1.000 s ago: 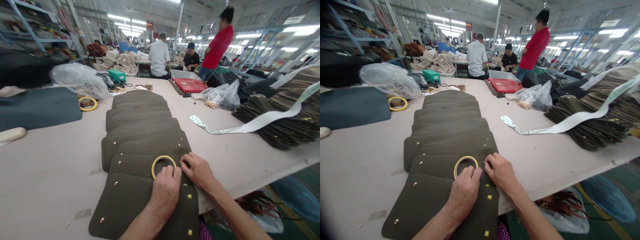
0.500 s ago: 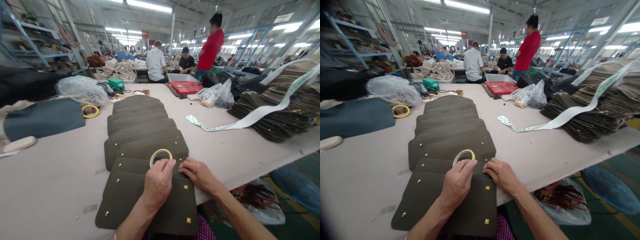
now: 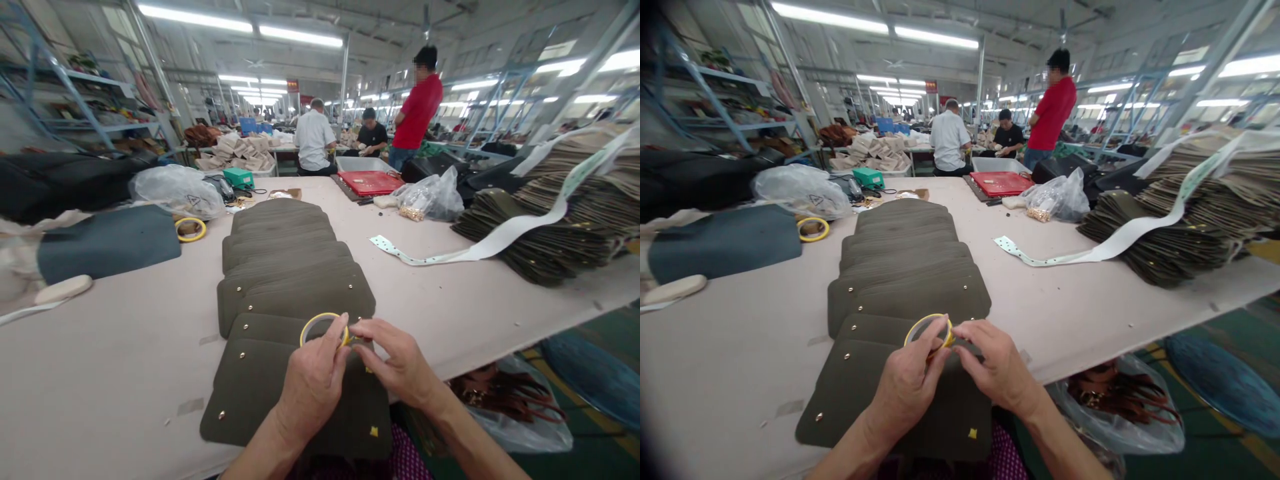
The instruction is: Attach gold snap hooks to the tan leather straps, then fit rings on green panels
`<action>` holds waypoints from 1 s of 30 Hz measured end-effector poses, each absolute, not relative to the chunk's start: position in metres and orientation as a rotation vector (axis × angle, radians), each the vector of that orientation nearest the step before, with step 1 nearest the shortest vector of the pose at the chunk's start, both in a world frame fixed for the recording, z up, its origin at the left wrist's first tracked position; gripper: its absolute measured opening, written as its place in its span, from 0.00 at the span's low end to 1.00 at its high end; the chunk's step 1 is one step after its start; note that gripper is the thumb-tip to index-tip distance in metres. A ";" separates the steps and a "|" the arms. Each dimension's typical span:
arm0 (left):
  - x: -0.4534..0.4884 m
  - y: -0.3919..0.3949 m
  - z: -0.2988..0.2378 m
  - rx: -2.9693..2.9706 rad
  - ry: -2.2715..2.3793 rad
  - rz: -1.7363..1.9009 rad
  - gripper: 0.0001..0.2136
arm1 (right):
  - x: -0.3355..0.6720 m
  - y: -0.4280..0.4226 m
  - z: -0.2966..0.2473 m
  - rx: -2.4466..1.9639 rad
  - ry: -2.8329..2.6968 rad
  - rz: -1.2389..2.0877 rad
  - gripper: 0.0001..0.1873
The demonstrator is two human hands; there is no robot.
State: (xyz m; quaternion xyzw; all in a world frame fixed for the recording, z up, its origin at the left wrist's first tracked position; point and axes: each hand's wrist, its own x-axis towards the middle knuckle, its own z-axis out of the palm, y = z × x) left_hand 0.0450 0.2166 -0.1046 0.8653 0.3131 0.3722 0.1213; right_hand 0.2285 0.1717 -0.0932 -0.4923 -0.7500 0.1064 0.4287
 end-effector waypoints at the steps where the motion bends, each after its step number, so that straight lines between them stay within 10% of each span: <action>1: 0.045 0.215 -0.105 2.556 0.911 1.089 0.20 | 0.226 0.171 -0.092 -1.211 -1.901 0.234 0.13; 14: 0.048 0.215 -0.103 2.632 0.962 0.878 0.09 | 0.211 0.166 -0.104 -1.323 -1.882 -0.060 0.09; 21: 0.060 0.218 -0.102 2.742 0.920 1.020 0.12 | 0.214 0.176 -0.111 -1.593 -1.223 0.741 0.11; 30: 0.065 0.226 -0.127 2.845 1.013 0.816 0.06 | 0.265 0.216 -0.122 -1.716 -1.254 0.866 0.19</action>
